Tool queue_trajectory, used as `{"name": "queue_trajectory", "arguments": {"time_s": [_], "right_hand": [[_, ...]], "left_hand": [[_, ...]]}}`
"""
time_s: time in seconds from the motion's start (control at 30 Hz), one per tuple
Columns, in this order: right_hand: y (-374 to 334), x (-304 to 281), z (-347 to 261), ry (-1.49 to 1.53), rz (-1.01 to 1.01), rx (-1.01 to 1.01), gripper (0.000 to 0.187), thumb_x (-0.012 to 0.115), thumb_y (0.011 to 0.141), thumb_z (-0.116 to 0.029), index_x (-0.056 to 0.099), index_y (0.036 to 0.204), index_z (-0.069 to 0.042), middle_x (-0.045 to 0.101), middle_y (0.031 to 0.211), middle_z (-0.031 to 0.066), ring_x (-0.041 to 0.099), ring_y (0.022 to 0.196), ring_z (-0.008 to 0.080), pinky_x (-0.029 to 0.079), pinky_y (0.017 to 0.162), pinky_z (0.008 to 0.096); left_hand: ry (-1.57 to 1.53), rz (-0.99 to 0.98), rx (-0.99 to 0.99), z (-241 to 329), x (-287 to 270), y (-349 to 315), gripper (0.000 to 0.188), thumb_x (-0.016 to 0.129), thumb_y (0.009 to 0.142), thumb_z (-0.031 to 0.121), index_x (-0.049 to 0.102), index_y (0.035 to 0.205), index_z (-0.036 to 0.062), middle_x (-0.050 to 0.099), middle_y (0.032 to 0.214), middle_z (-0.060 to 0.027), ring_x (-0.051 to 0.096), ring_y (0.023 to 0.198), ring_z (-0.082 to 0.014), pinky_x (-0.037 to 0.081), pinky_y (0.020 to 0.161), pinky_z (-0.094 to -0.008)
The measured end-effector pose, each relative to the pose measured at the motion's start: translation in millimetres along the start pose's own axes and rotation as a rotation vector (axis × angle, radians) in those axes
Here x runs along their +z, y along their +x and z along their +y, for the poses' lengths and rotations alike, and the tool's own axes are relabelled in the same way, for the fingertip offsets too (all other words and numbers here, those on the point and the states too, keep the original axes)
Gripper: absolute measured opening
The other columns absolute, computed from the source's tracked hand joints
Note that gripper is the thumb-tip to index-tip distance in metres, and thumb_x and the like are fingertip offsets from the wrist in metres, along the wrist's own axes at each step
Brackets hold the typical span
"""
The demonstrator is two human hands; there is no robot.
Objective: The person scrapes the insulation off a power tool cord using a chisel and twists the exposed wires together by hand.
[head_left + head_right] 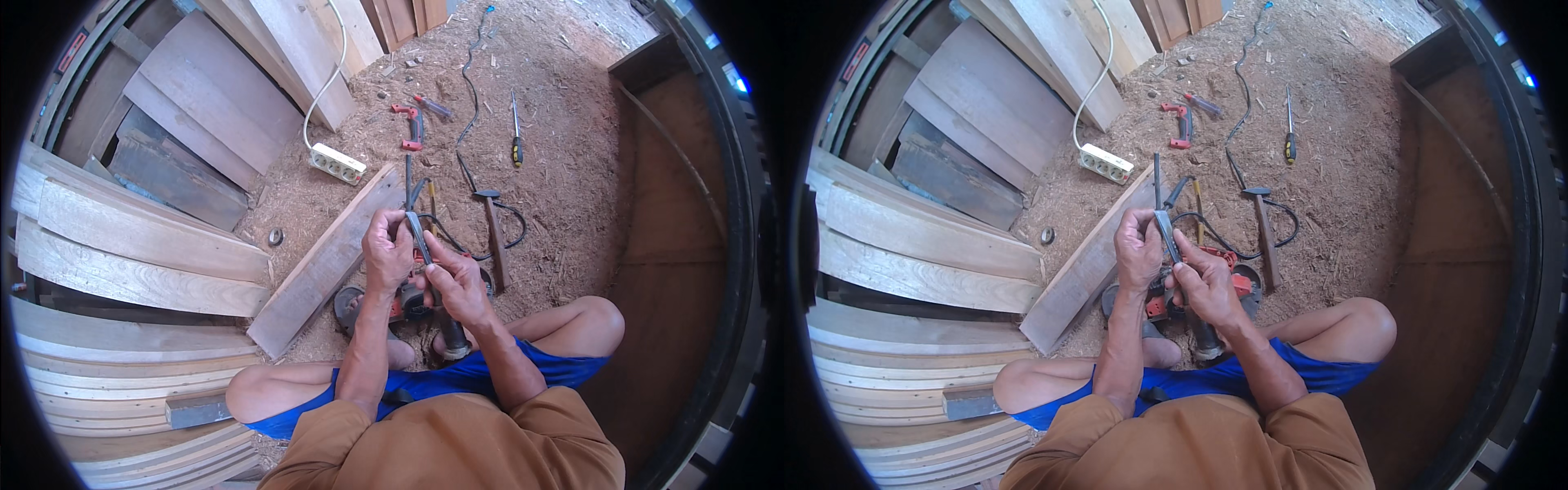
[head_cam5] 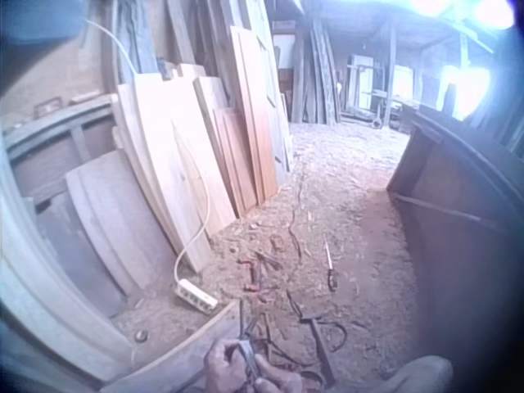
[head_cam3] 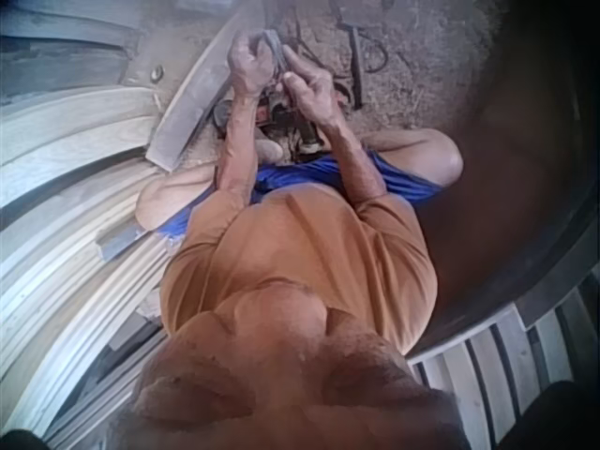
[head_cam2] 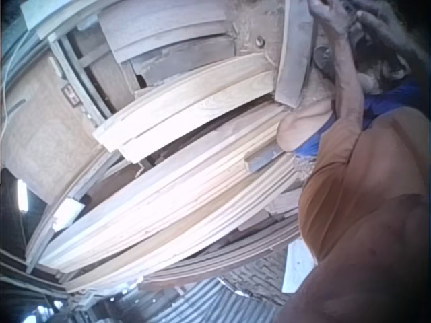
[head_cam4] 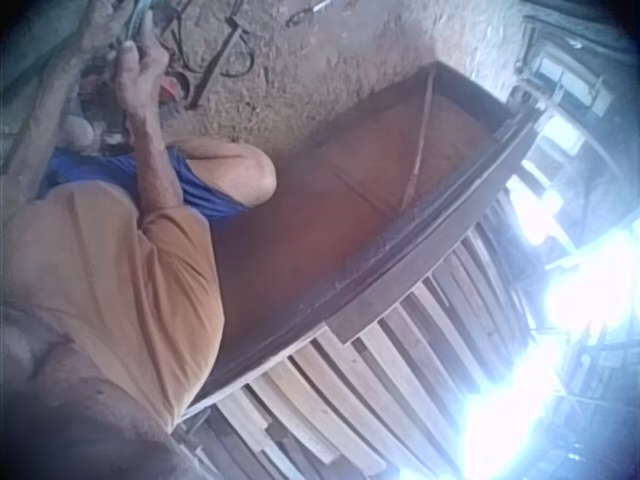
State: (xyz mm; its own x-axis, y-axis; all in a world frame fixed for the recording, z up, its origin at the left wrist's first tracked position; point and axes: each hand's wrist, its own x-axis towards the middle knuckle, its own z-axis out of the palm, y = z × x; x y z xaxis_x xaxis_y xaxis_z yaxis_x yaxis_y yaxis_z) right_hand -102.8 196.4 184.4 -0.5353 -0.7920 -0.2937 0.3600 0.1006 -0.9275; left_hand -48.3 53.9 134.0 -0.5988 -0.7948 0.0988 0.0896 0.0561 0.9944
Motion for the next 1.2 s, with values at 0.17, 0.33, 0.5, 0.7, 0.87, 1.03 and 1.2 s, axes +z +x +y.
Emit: {"name": "queue_trajectory", "arguments": {"time_s": [0.17, 0.33, 0.5, 0.7, 0.87, 1.03, 1.2], "right_hand": [[-10, -20, -43, -0.163, -0.091, 0.039, 0.06, 0.057, 0.101, -0.015, 0.039, 0.157, -0.004, 0.066, 0.081, 0.0047, 0.058, 0.059, 0.0084, 0.048, 0.053, 0.0238], [16, -25, -37, -0.272, 0.39, -0.107, 0.033, 0.077, 0.09, -0.023, 0.063, 0.107, 0.001, 0.062, 0.078, 0.0011, 0.055, 0.062, 0.0067, 0.046, 0.052, 0.0249], [33, -44, -26, -0.2, 0.453, -0.183, 0.017, 0.072, 0.095, -0.02, 0.063, 0.09, -0.005, 0.061, 0.072, -0.0008, 0.054, 0.057, 0.0053, 0.043, 0.05, 0.0236], [31, -57, -20, -0.024, 0.365, -0.15, 0.015, 0.068, 0.098, -0.018, 0.065, 0.091, -0.005, 0.064, 0.071, -0.0003, 0.056, 0.056, 0.0046, 0.043, 0.05, 0.0216], [35, -59, -15, 0.267, 0.219, -0.089, 0.014, 0.067, 0.099, -0.016, 0.065, 0.094, -0.004, 0.068, 0.077, 0.0038, 0.059, 0.057, 0.0063, 0.047, 0.052, 0.0215], [42, -61, -8, 0.613, 0.067, 0.03, 0.014, 0.066, 0.1, -0.016, 0.064, 0.099, -0.002, 0.07, 0.083, 0.0071, 0.061, 0.06, 0.0072, 0.05, 0.053, 0.022], [42, -60, -4, 0.432, 0.189, 0.052, 0.019, 0.062, 0.101, -0.019, 0.065, 0.109, -0.002, 0.069, 0.085, 0.004, 0.058, 0.059, 0.0067, 0.049, 0.054, 0.0232]], "left_hand": [[0.14, 0.045, -0.047, 1, -4, 0, 0.006, 0.066, 0.096, 0.004, 0.062, 0.098, 0.0006, 0.068, 0.081, -0.0056, 0.062, 0.073, -0.0092, 0.052, 0.064, -0.0297], [0.272, -0.159, 0.009, 16, 12, -6, 0.009, 0.069, 0.091, 0.005, 0.063, 0.098, 0.0027, 0.068, 0.081, -0.013, 0.067, 0.07, -0.0224, 0.053, 0.065, -0.0364], [0.274, -0.348, 0.108, 26, 27, -14, 0.011, 0.07, 0.089, 0.005, 0.063, 0.097, 0.0034, 0.069, 0.082, -0.0155, 0.07, 0.072, -0.0287, 0.054, 0.066, -0.0389], [-0.102, -0.538, -0.325, 29, 16, -13, 0.019, 0.062, 0.101, 0.015, 0.066, 0.111, -0.0001, 0.071, 0.088, -0.0037, 0.069, 0.08, -0.0114, 0.057, 0.076, -0.0273], [-0.374, -0.536, -0.441, 23, 18, -18, 0.018, 0.061, 0.102, 0.015, 0.067, 0.111, 0.0003, 0.07, 0.098, -0.0046, 0.062, 0.088, -0.0077, 0.052, 0.084, -0.0256], [-0.376, -0.53, -0.317, 31, 19, -16, 0.016, 0.06, 0.102, 0.013, 0.067, 0.109, 0.0004, 0.071, 0.1, -0.0058, 0.063, 0.09, -0.0084, 0.053, 0.086, -0.0263], [-0.038, -0.443, -0.202, 16, 22, -15, 0.015, 0.061, 0.1, 0.012, 0.064, 0.109, -0.0004, 0.072, 0.093, -0.0071, 0.067, 0.083, -0.0123, 0.055, 0.077, -0.0293]]}}
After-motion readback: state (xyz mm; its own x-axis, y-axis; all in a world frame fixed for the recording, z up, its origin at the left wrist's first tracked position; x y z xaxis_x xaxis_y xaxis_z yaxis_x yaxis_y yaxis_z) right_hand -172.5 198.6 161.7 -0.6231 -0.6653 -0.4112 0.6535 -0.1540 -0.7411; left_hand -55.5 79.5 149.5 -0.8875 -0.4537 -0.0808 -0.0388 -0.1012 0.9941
